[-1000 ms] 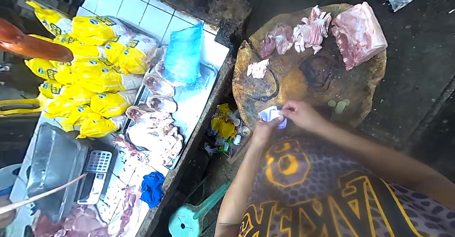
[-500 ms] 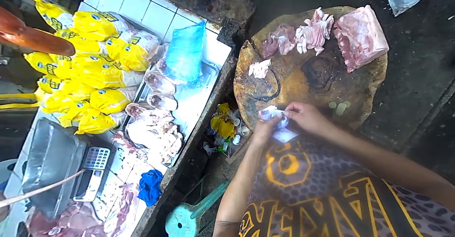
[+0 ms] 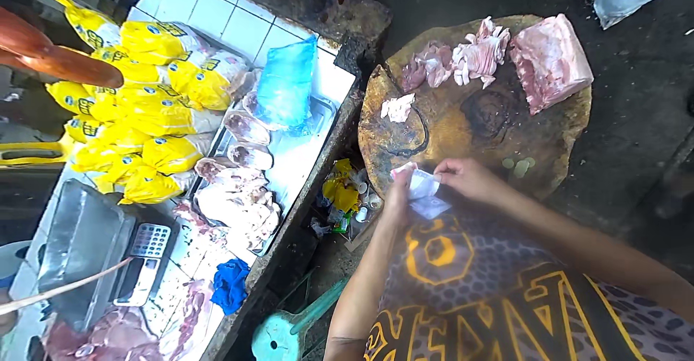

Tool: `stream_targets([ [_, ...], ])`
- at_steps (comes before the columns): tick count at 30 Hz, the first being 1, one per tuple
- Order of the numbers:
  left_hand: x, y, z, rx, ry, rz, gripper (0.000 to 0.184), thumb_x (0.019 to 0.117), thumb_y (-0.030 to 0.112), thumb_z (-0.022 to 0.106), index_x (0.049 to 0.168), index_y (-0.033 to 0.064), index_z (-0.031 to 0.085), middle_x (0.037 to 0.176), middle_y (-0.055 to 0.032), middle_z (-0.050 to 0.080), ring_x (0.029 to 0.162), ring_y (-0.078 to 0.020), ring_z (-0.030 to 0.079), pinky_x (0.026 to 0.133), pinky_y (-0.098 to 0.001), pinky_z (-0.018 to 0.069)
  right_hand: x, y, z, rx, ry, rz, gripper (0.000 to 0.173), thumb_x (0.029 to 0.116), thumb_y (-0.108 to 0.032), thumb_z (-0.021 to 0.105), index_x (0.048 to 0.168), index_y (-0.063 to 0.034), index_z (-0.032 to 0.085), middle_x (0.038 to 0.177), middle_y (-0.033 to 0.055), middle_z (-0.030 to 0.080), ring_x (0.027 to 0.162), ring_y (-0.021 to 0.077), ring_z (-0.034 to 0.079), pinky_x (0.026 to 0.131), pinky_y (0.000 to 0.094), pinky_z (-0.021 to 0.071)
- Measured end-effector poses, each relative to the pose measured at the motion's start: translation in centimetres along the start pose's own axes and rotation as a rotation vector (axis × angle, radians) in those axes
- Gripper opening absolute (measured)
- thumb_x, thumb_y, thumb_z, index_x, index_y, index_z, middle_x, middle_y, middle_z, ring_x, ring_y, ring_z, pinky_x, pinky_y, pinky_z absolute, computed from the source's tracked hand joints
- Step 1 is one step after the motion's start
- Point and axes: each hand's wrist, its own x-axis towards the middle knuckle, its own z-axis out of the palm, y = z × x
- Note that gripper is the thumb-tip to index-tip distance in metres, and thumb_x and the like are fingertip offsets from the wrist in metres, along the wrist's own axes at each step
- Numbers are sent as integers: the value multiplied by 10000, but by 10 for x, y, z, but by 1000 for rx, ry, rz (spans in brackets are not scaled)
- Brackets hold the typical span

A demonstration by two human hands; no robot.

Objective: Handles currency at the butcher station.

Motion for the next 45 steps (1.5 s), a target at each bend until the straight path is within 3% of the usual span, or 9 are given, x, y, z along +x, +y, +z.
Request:
stream_targets([
  [2,2,3,-4,-88,25,9,413,1072,428,423,1249,104,609,1009,-98,714,882,-208,708,780,-413,604,-4,7,-5,31,-112,-95,189,1012,-254,643,981,-112,763,964,-4,721,846,86,669,790,340,583],
  [5,-1,5,-2,33,64,18,316,1028,256,619,1236,19,614,989,-150,746,859,-242,743,778,-414,626,-5,9,1,82,-23,-47,374,1042,-407,575,922,-99,750,798,-5,672,663,81,584,623,318,509],
  [8,-5,2,5,214,2,49,301,945,175,733,1181,12,643,925,-133,740,791,-217,725,735,-403,621,0,4,7,101,77,44,316,1021,-402,634,1074,-97,697,877,28,718,789,123,682,759,374,591],
  [14,-2,2,7,370,-38,47,369,884,161,805,1182,16,643,915,-145,738,778,-229,727,727,-410,626,1,7,8,-25,107,89,243,1009,-335,669,931,-109,714,783,25,668,713,139,628,690,403,539],
  [19,0,0,5,54,40,-14,447,1031,449,576,1287,84,612,1029,-122,729,875,-223,722,771,-422,618,-5,13,2,-70,134,149,239,1031,-302,608,922,-100,677,734,47,625,655,172,598,621,420,513],
  [31,16,-5,-5,-168,246,107,303,1064,234,545,1266,11,579,1045,-174,730,906,-265,739,793,-443,626,-21,29,-20,14,-34,78,208,1005,-261,622,860,-132,698,734,-9,672,651,99,618,608,338,517],
  [36,21,3,-15,-285,292,186,326,1104,196,438,1325,-34,508,1109,-222,723,968,-317,742,857,-487,622,-21,48,-56,328,390,389,288,1058,-314,551,1127,-72,690,881,52,728,462,86,476,425,265,408],
  [41,18,3,-13,-252,248,191,336,1116,196,359,1265,-53,530,1079,-232,709,944,-332,726,839,-491,611,-24,82,-106,-73,729,660,390,1029,-363,527,1071,-24,717,975,172,737,938,350,707,859,618,539],
  [45,18,4,1,-196,217,175,325,1112,191,377,1260,-54,529,1055,-243,719,933,-340,733,827,-504,614,-32,99,-126,-87,803,779,398,1014,-330,523,1032,20,713,1030,233,720,1014,410,690,890,661,516],
])
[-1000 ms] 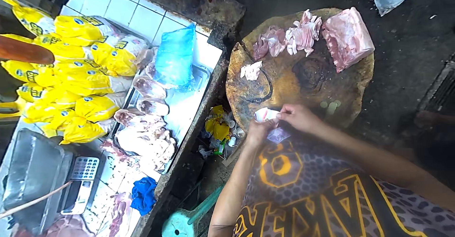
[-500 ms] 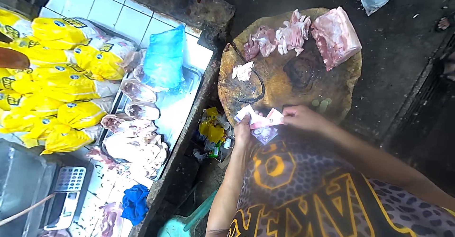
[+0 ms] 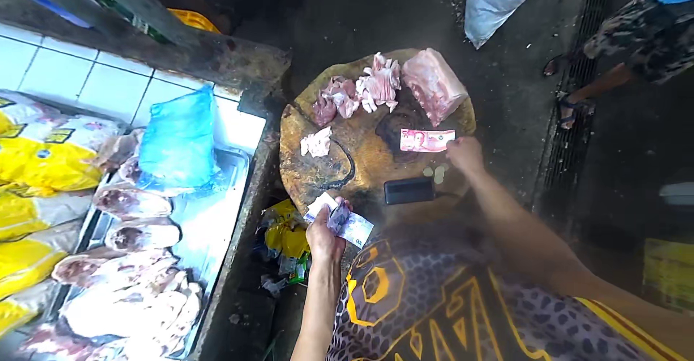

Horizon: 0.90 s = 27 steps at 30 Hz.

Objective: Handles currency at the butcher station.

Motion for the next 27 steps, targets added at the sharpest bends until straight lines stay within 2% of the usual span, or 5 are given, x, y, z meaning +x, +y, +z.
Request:
stream_targets([
  [8,0,-2,3,33,-11,2,320,1116,190,378,1271,-47,526,1067,-233,721,931,-330,738,830,-498,618,14,11,0,238,45,137,482,1067,-434,444,1153,-24,683,944,116,743,631,229,639,605,454,537],
  [13,-1,-3,-6,67,16,16,329,1113,196,386,1251,-57,544,1057,-234,722,933,-324,737,833,-493,616,-1,24,-24,-12,-68,-124,494,1042,-466,544,1144,-6,693,1074,224,705,1029,399,679,928,651,510],
  [17,-1,-7,-11,62,42,5,321,1110,184,389,1251,-57,549,1051,-233,717,925,-325,734,824,-492,617,-14,46,-24,-214,-244,-473,264,1020,-300,642,1183,-95,673,1010,131,726,949,307,711,882,595,563],
  [22,-2,-11,-5,83,51,-6,300,1105,176,404,1250,-52,535,1038,-242,715,911,-332,735,809,-495,620,-22,51,-13,-271,-288,-541,481,903,-355,797,1283,-109,635,1052,113,691,955,296,678,887,578,560],
  [27,-2,-12,-5,93,40,5,304,1107,174,408,1261,-57,532,1042,-240,723,917,-338,740,820,-498,621,-22,53,-6,-327,-283,-567,445,910,-305,792,1290,-133,637,1133,128,672,976,319,678,883,590,562],
])
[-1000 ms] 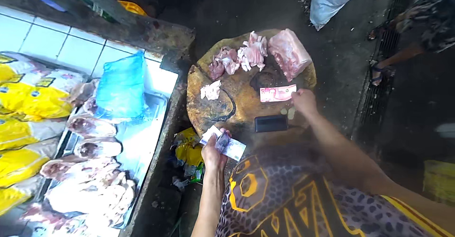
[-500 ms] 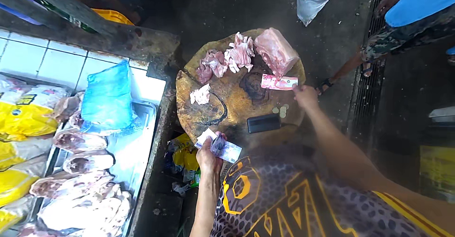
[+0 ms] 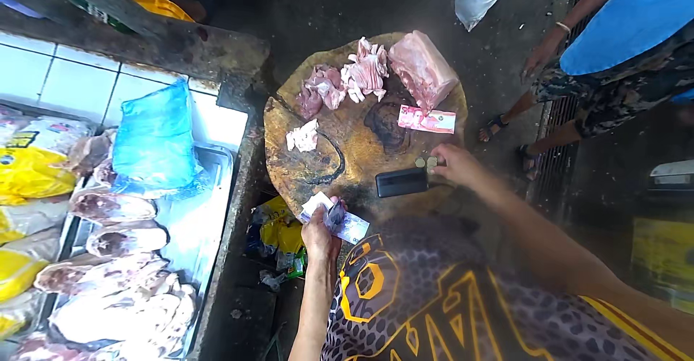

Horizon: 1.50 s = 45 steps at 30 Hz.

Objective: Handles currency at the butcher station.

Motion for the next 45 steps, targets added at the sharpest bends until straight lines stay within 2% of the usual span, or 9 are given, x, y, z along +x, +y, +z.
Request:
stream_targets([
  [5,0,-2,-4,6,14,-1,308,1105,172,412,1263,-58,540,1045,-240,724,922,-335,741,827,-500,620,-1,1,2,-14,4,-14,388,924,-294,777,1257,-135,656,1148,121,669,998,310,678,895,576,566],
  [11,2,-3,-3,33,18,-6,310,1108,173,409,1283,-57,520,1062,-238,724,923,-333,743,823,-506,621,0,-2,2,3,12,7,481,909,-273,796,1309,-90,602,1127,151,670,998,342,677,896,598,558],
  [21,3,-6,-2,19,-5,-8,292,1106,165,406,1263,-52,523,1043,-240,722,908,-339,739,812,-501,619,1,-12,0,-50,-47,35,342,927,-249,767,1196,-75,649,1213,152,635,1047,333,669,918,572,561],
  [25,3,-6,-3,17,-1,-4,295,1105,165,412,1272,-53,520,1045,-248,719,912,-342,738,815,-505,618,0,-14,1,-54,-104,12,202,959,-202,703,1115,-81,661,1047,129,694,981,309,688,884,570,562],
  [30,0,-2,-4,13,-17,-2,298,1107,168,406,1262,-54,529,1046,-245,719,904,-339,737,807,-494,620,17,-10,-28,7,159,63,263,1001,-187,595,1206,-46,680,1171,190,671,1060,356,670,944,587,542],
  [34,-1,-2,0,19,-53,-23,326,1114,181,387,1284,-62,524,1070,-253,714,924,-343,738,819,-499,620,48,-14,-46,-128,325,139,285,1009,-185,550,1245,-56,643,1311,207,612,1055,408,677,876,614,558],
  [37,-2,1,3,39,-61,-14,309,1107,174,401,1268,-59,524,1045,-241,718,913,-338,738,811,-498,620,64,-8,-38,-197,317,105,272,1013,-227,604,1226,-63,649,1319,226,598,1031,446,676,839,641,560],
  [41,-1,5,-1,51,-69,7,311,1111,165,384,1261,-70,521,1037,-243,723,912,-331,740,815,-494,620,51,-4,-27,-42,332,73,302,986,-293,689,1206,-85,691,1276,187,639,1083,386,672,927,602,553],
  [45,-2,2,-7,9,-55,-19,327,1119,175,365,1265,-74,518,1030,-249,715,907,-337,739,813,-496,621,30,8,-15,40,438,152,327,1049,-227,551,1342,-110,637,1277,232,628,1089,401,667,930,584,551],
])
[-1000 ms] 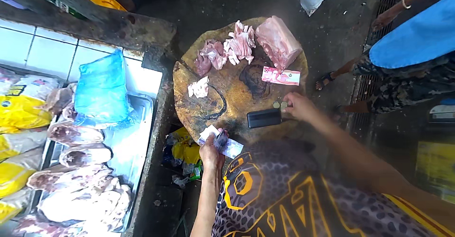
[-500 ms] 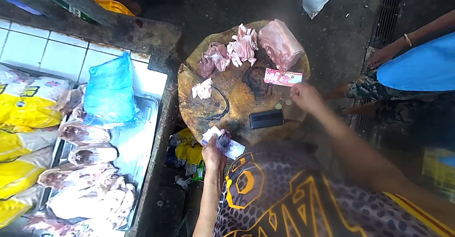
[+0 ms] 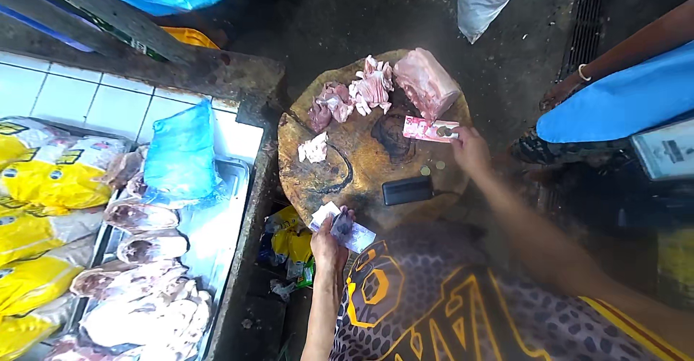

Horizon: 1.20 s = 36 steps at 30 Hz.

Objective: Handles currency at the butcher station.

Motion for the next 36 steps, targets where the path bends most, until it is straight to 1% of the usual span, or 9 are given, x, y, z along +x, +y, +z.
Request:
stream_targets([
  [5,-1,-4,8,26,9,-26,313,1108,167,392,1237,-82,532,1018,-250,715,894,-337,738,797,-491,623,-6,1,-4,-188,-83,-20,528,1047,-142,461,1530,-352,495,1405,269,515,942,434,687,781,606,576],
  [10,-1,-1,14,47,-15,-25,302,1100,153,414,1222,-90,544,1014,-260,719,894,-341,741,806,-494,622,6,1,-8,-307,-145,-83,682,940,-19,550,1476,-440,531,1455,259,470,885,435,686,738,615,569],
  [19,-6,2,11,19,-45,-22,327,1113,183,366,1192,-71,555,991,-238,714,891,-333,731,810,-492,615,2,-14,-11,-209,-71,17,626,944,-22,536,1497,-315,536,1442,259,482,968,439,681,786,610,576],
  [22,-9,8,9,20,-118,6,282,1104,165,402,1234,-43,543,998,-222,718,895,-314,733,817,-486,618,-14,-42,-13,17,-44,-13,364,1056,-186,474,1377,-135,637,1317,216,608,1131,375,654,946,572,547],
  [24,-12,12,12,52,-207,41,268,1076,105,464,1313,-11,512,1034,-208,724,913,-293,733,820,-465,621,-28,-65,-9,128,-175,-118,341,1078,-281,492,1261,-76,694,1212,163,696,1146,306,669,1020,539,526],
  [26,-20,21,24,82,-261,29,299,1063,83,497,1356,25,478,1087,-184,736,954,-275,741,837,-446,625,-46,-87,3,175,-300,-274,322,1056,-260,556,1324,-129,677,1201,135,699,1097,281,684,996,520,547],
  [29,-35,41,40,48,-299,-78,277,1073,133,481,1323,34,547,1125,-174,744,960,-264,754,826,-423,635,-77,-116,28,173,-385,-529,658,961,-259,726,1562,-261,456,1310,188,622,1050,348,679,883,568,583],
  [33,-24,50,44,-51,-312,-202,300,1059,185,492,1284,21,603,1123,-174,727,983,-254,734,854,-425,617,-98,-138,44,268,-341,-780,831,825,-133,809,1564,-254,451,1440,224,481,1048,340,670,771,509,623],
  [36,-19,41,36,-128,-350,-198,365,1102,302,331,1253,89,586,1107,-122,693,994,-231,690,860,-436,592,-100,-145,43,288,-292,-800,738,863,-144,775,1533,-287,502,1461,234,442,1065,323,650,795,469,615],
])
